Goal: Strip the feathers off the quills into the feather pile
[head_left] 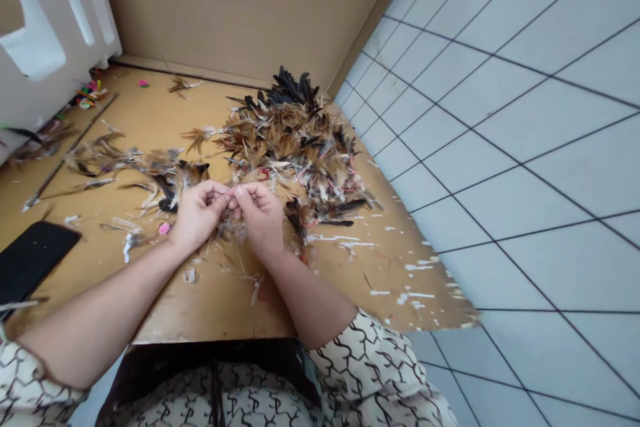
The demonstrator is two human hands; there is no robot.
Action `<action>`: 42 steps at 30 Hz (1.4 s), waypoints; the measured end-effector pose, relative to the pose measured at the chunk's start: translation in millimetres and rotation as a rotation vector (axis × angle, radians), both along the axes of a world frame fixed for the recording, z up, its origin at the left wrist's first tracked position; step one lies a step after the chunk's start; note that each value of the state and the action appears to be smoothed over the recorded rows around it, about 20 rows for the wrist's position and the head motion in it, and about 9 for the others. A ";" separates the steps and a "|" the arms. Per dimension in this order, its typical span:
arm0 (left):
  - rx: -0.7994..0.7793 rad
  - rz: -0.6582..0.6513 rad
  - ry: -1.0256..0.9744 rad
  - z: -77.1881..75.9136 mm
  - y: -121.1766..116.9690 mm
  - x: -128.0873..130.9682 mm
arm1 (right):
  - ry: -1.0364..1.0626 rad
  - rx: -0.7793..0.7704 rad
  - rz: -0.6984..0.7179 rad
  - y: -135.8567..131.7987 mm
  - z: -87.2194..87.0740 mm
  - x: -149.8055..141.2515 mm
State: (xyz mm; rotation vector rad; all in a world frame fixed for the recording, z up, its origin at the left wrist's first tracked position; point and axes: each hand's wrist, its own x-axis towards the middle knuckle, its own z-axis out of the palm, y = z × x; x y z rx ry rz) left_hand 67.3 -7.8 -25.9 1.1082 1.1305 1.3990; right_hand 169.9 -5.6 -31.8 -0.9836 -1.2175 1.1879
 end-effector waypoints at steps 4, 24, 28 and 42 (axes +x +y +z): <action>0.048 -0.005 0.083 -2.8 -1.9 0.0 | 0.041 -0.030 -0.011 0.9 3.0 0.9; 0.418 0.163 0.626 -9.6 -1.2 -9.7 | 0.081 -0.150 0.036 3.5 5.4 2.0; 0.502 0.161 0.734 -13.4 -0.3 -12.6 | 0.057 -0.132 0.006 2.3 4.6 1.6; 0.550 0.076 0.787 -14.3 -1.0 -13.1 | -0.209 0.037 -0.035 1.5 1.6 6.9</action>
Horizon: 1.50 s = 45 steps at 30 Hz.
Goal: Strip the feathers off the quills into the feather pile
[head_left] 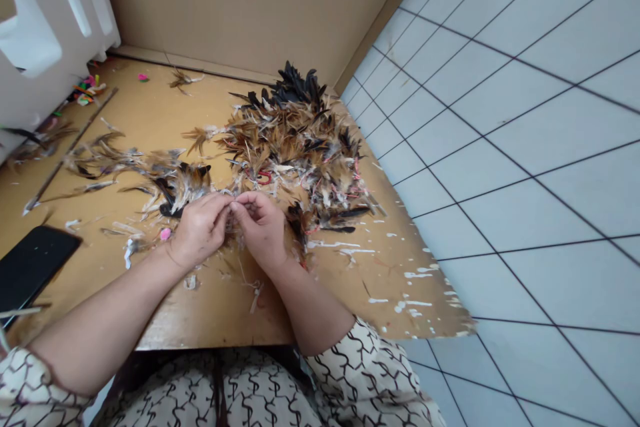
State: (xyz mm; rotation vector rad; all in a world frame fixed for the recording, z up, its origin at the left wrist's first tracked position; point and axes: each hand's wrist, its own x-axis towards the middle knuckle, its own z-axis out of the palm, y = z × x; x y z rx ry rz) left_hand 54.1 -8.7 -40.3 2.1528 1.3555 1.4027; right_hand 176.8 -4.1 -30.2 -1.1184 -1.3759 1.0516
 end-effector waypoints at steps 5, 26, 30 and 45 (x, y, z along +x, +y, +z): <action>-0.213 -0.003 -0.208 3.5 -0.9 2.6 | -0.092 0.039 0.029 0.3 1.4 1.7; -0.419 -0.020 -0.442 10.3 8.1 -1.0 | -0.282 0.165 0.133 13.2 -8.1 11.7; -0.473 -0.015 -0.441 10.3 8.2 -1.9 | -0.294 0.184 0.140 12.1 -8.0 11.2; -0.353 -0.093 -0.263 2.6 9.6 -1.7 | 0.173 -0.224 0.156 19.2 -7.2 11.5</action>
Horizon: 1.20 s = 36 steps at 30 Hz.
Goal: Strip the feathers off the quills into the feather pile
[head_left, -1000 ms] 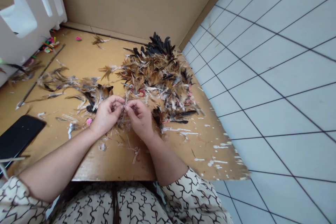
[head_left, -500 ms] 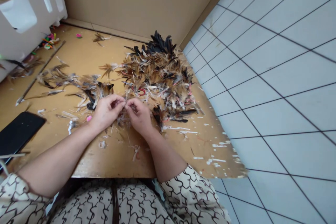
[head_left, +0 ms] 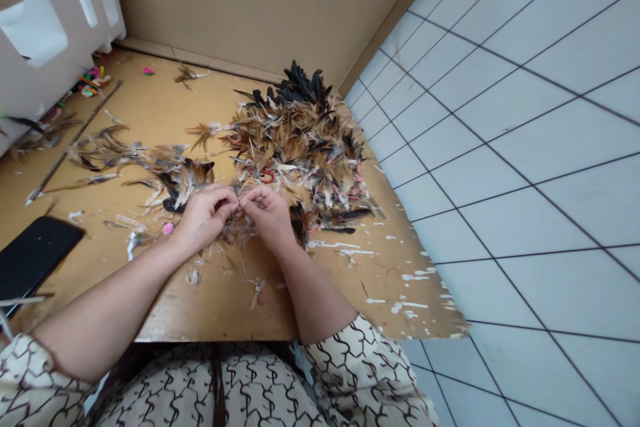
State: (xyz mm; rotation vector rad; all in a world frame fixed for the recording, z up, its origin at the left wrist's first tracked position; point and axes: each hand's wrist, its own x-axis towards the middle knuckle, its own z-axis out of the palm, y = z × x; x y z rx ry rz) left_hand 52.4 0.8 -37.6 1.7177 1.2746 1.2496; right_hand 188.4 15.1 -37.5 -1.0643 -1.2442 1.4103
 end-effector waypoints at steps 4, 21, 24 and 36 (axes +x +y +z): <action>-0.179 -0.067 -0.112 7.1 0.5 1.3 | 0.034 -0.025 0.005 0.9 0.0 0.5; -0.592 -0.116 -0.597 13.2 5.9 -7.1 | -0.098 0.137 0.037 -4.0 -0.9 -1.2; -0.611 -0.118 -0.623 12.7 5.9 -7.1 | -0.140 0.170 0.029 -4.8 -1.0 -1.5; -0.725 -0.048 -0.731 14.0 6.2 -4.5 | -0.224 0.276 0.068 -8.5 -0.8 -3.7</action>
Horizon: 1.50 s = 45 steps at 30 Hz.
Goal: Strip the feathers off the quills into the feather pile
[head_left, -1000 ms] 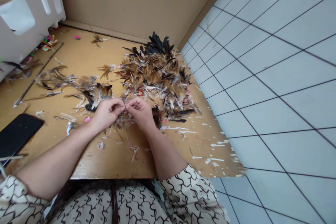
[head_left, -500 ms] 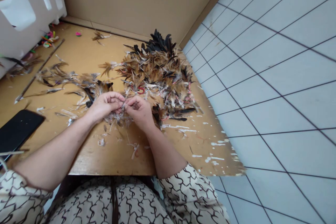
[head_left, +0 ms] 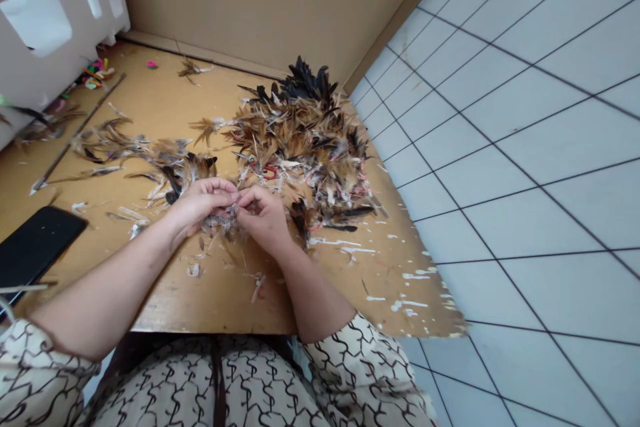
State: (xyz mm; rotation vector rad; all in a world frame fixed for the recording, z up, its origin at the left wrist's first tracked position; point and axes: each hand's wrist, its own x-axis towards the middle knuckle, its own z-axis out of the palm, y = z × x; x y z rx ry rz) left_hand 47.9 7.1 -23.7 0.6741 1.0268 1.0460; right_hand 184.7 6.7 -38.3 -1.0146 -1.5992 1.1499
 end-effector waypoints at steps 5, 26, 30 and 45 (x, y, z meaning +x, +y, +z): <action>-0.090 0.020 -0.101 -3.4 1.7 0.8 | -0.021 0.031 0.011 -2.1 1.7 -1.2; -0.158 0.086 -0.185 2.9 -0.9 8.6 | -0.118 0.279 -0.095 -10.5 2.2 -4.9; -0.109 0.085 -0.175 -0.2 -2.1 10.0 | -0.259 0.464 -0.148 -10.7 -0.1 -6.2; 0.075 0.145 -0.104 -3.0 -10.2 19.6 | -0.421 0.805 -0.234 -2.5 -10.7 -0.4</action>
